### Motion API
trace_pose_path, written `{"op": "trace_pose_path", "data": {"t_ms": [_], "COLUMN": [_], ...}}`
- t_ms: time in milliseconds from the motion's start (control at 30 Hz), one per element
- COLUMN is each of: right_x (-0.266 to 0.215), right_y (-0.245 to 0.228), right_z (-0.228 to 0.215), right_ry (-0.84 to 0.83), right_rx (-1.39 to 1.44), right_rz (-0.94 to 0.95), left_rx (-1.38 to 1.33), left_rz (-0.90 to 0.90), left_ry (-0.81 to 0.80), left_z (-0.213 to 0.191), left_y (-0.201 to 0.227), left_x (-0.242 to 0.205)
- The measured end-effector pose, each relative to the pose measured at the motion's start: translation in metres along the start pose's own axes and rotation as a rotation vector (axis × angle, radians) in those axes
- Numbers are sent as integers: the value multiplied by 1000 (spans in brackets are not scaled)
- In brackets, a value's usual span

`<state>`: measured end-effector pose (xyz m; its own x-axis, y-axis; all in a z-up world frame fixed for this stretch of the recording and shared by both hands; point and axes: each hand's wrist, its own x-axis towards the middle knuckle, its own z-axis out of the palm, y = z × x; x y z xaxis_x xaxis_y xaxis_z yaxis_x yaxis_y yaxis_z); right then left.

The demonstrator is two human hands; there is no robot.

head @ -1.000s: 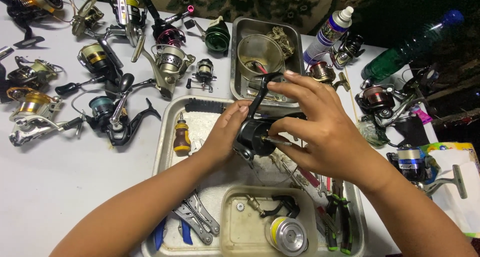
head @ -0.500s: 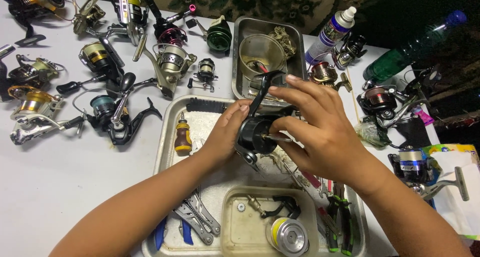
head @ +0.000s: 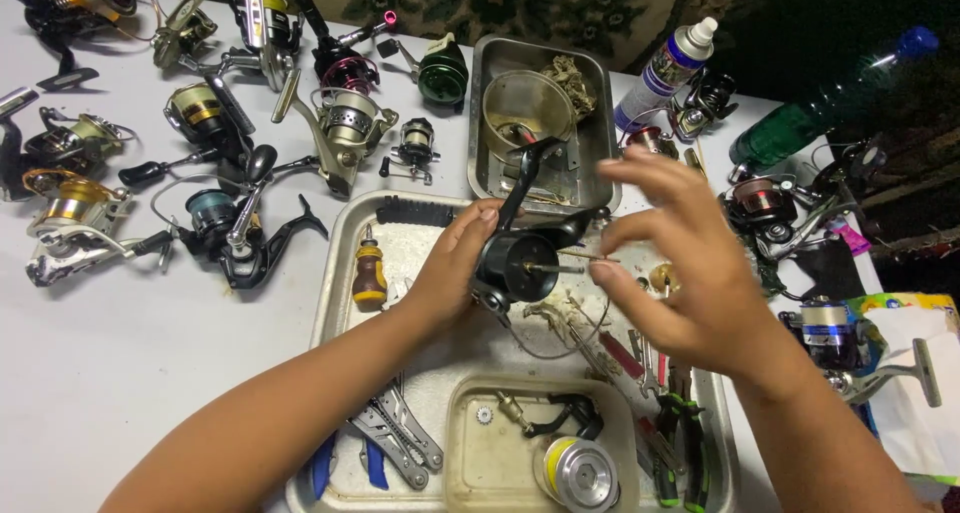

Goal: Reassembling the internal components and rotor of a spinning fishing reel on a work tray.

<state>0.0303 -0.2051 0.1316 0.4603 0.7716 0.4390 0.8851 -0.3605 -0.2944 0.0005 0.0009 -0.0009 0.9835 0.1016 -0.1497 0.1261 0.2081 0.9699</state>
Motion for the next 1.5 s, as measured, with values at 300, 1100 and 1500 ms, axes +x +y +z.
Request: {"op": "trace_pose_path", "data": {"t_ms": [300,1100,1500], "right_x": [-45,30,42], "right_y": [25,-29,-10], "right_z": [-27,15,8], "right_ry": [101,1,-47], "right_rx": [108,-505,-604], "right_rz": [213,-258,-649], "left_rx": [68,-251,-229], "left_rz": [-94,107,78], "left_ry": [85,78,27], "left_z": [-2,3,4], "left_y": [18,-3,7], "left_x": [-6,0,-3]}}
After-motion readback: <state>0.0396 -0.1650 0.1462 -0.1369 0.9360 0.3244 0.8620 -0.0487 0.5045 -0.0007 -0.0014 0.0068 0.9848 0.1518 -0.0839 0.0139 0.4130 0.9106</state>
